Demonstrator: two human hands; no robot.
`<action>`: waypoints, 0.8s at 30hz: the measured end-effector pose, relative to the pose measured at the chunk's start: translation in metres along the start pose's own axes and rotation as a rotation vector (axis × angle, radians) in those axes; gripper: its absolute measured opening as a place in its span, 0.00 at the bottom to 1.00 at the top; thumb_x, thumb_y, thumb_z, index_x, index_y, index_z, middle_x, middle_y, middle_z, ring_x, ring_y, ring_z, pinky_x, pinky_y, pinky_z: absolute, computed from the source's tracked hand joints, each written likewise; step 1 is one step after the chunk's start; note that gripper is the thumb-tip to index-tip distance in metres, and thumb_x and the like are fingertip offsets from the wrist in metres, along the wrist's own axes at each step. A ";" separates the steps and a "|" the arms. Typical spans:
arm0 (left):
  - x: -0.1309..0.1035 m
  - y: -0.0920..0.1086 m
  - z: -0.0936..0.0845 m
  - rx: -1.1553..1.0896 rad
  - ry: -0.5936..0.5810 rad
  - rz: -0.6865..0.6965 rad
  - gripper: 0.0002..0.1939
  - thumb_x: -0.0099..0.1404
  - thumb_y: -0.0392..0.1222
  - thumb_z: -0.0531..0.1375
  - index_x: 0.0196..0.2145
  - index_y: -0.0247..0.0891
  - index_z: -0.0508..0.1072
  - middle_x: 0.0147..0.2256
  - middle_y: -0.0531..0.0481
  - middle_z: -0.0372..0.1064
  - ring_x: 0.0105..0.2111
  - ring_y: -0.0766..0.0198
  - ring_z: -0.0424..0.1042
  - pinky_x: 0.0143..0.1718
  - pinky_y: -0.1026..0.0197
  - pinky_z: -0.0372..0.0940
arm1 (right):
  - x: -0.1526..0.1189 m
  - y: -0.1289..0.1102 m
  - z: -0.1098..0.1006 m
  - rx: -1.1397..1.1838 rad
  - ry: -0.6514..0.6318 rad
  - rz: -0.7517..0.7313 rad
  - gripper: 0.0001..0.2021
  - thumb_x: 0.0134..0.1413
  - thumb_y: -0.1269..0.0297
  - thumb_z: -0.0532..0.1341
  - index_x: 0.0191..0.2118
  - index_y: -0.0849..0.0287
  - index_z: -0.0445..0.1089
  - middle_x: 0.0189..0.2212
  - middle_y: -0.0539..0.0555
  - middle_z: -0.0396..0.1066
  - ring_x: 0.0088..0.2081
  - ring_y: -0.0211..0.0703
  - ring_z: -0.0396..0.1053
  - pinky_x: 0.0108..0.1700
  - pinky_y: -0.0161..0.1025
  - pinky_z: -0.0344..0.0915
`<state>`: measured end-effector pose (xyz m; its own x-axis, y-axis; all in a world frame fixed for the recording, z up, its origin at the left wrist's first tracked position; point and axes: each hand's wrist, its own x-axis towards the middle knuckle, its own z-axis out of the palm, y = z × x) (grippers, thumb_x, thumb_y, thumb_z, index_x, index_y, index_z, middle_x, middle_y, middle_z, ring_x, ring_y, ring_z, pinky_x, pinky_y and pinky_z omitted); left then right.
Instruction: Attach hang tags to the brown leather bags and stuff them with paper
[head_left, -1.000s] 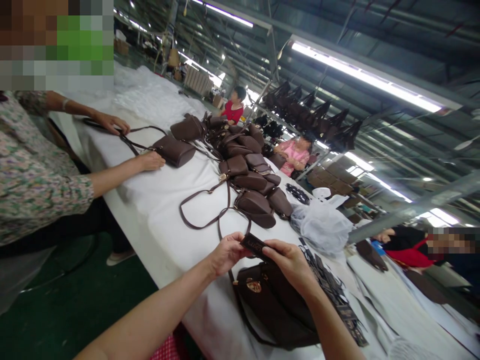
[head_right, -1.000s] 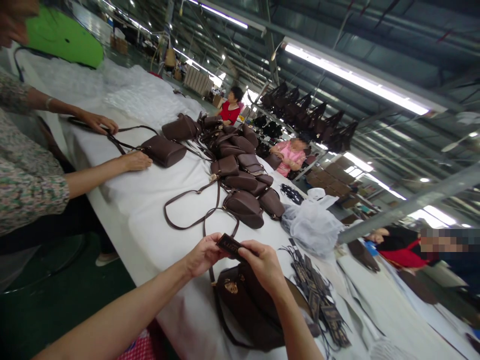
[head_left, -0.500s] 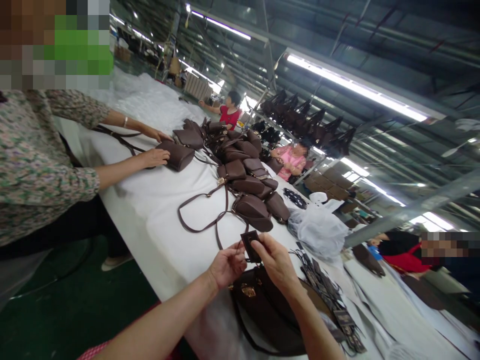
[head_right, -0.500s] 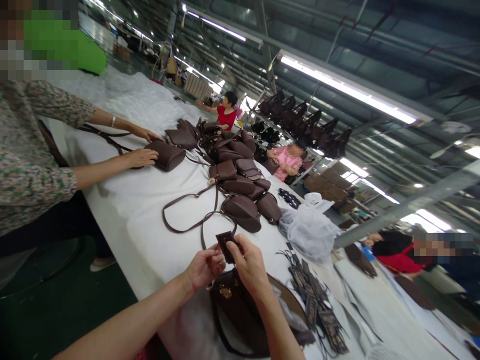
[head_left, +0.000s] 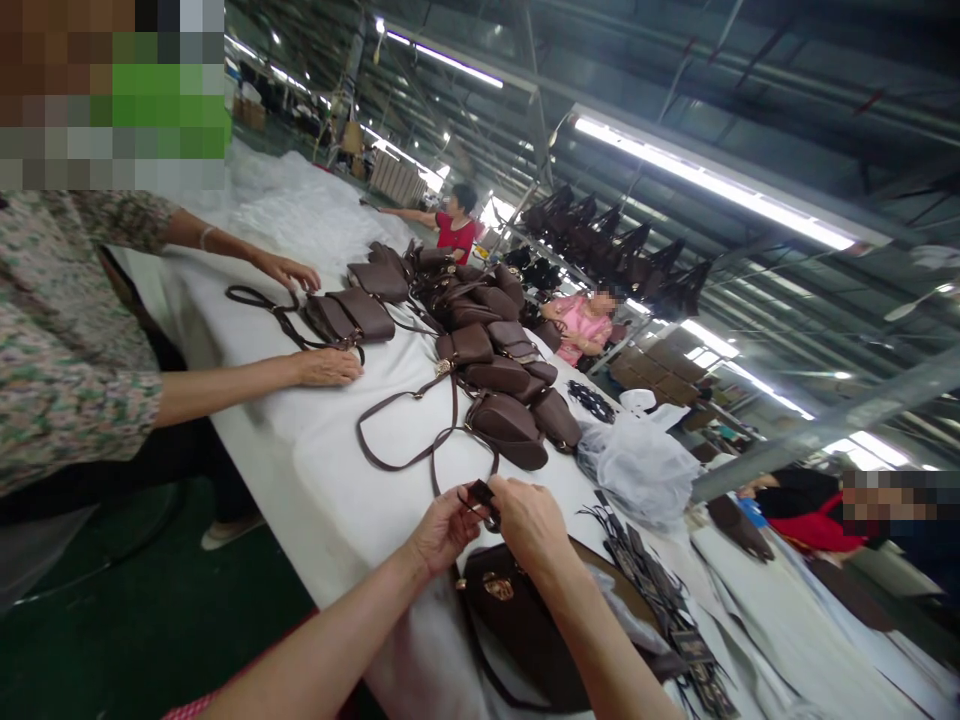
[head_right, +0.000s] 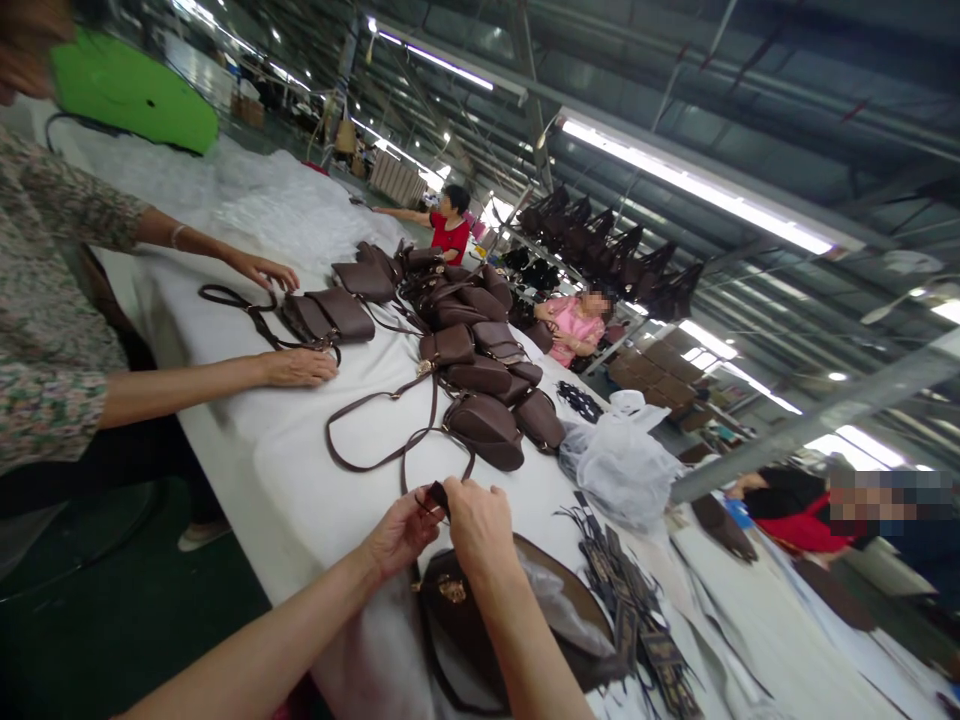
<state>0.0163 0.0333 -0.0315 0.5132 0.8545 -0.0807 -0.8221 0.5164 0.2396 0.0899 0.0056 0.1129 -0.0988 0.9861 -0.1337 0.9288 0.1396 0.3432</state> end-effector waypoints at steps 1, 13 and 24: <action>0.000 0.002 -0.001 0.040 -0.011 0.001 0.16 0.49 0.43 0.72 0.31 0.34 0.73 0.27 0.51 0.73 0.25 0.68 0.73 0.19 0.72 0.58 | 0.000 -0.003 -0.001 -0.003 -0.010 -0.006 0.11 0.61 0.74 0.51 0.42 0.57 0.70 0.37 0.59 0.76 0.38 0.49 0.75 0.41 0.41 0.59; -0.018 0.063 0.004 1.100 -0.116 0.072 0.07 0.52 0.41 0.62 0.29 0.35 0.76 0.24 0.52 0.72 0.17 0.69 0.66 0.19 0.68 0.54 | -0.028 0.032 0.011 0.349 0.074 -0.147 0.13 0.53 0.70 0.61 0.45 0.55 0.72 0.44 0.54 0.71 0.44 0.43 0.71 0.44 0.36 0.63; -0.064 0.129 -0.006 1.591 -0.239 -0.075 0.13 0.59 0.48 0.59 0.32 0.37 0.79 0.33 0.48 0.76 0.34 0.59 0.70 0.35 0.65 0.60 | -0.076 0.072 0.047 0.507 0.200 0.028 0.34 0.46 0.71 0.63 0.61 0.63 0.56 0.56 0.63 0.64 0.57 0.53 0.62 0.59 0.50 0.59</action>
<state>-0.1241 0.0454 -0.0009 0.6888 0.7244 -0.0290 0.2042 -0.1555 0.9665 0.1808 -0.0636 0.1036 -0.0918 0.9936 0.0658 0.9829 0.1011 -0.1542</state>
